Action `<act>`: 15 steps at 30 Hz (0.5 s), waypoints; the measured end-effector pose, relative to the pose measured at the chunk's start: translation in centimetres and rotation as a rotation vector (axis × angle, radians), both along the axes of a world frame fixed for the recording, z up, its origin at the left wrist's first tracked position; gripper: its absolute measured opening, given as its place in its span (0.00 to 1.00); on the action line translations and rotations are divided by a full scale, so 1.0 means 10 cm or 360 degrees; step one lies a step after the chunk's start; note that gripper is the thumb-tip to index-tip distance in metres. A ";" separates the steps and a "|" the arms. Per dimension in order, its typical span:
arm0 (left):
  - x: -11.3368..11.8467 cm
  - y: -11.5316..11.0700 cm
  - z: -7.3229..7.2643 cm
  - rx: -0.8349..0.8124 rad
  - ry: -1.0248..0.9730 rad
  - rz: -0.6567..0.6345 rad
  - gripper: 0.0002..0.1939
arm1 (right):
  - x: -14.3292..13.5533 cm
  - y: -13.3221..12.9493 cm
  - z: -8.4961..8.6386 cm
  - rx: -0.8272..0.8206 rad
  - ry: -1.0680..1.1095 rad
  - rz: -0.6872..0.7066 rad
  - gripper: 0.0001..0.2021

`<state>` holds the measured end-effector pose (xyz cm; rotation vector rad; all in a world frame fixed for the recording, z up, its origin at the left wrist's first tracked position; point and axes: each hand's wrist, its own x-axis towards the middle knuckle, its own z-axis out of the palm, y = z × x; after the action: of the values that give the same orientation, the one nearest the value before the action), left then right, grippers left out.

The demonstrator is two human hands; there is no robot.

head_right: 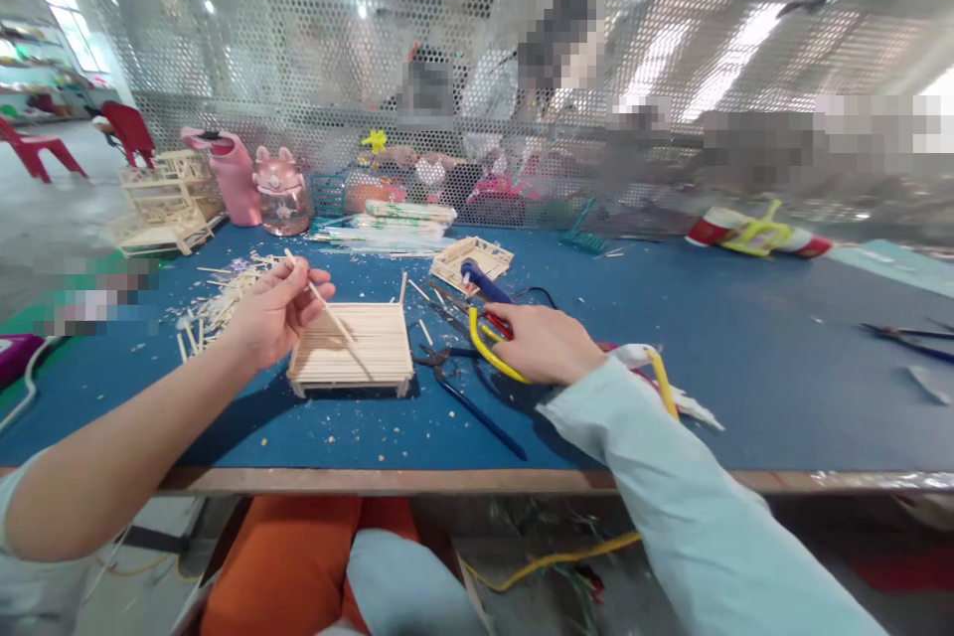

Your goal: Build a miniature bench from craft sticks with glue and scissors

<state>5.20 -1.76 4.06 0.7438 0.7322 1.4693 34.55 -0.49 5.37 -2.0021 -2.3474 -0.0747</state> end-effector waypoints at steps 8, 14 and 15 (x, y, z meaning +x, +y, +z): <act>0.08 -0.09 0.02 -0.0052 -0.0092 -0.0016 0.08 | -0.52 -0.94 -0.28 -0.0100 0.2523 0.0124 0.28; 0.15 -0.20 0.02 -0.0046 -0.0067 -0.0163 0.07 | -1.28 -0.91 -0.31 0.0107 0.2828 0.0033 0.22; 0.15 -0.21 0.01 -0.0035 -0.0051 -0.0183 0.06 | -1.33 -0.88 -0.29 0.0138 0.2835 0.0048 0.22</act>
<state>6.68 -3.81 4.14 0.7319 0.6694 1.3639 21.28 -9.24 2.42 -0.9493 -1.0604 1.0530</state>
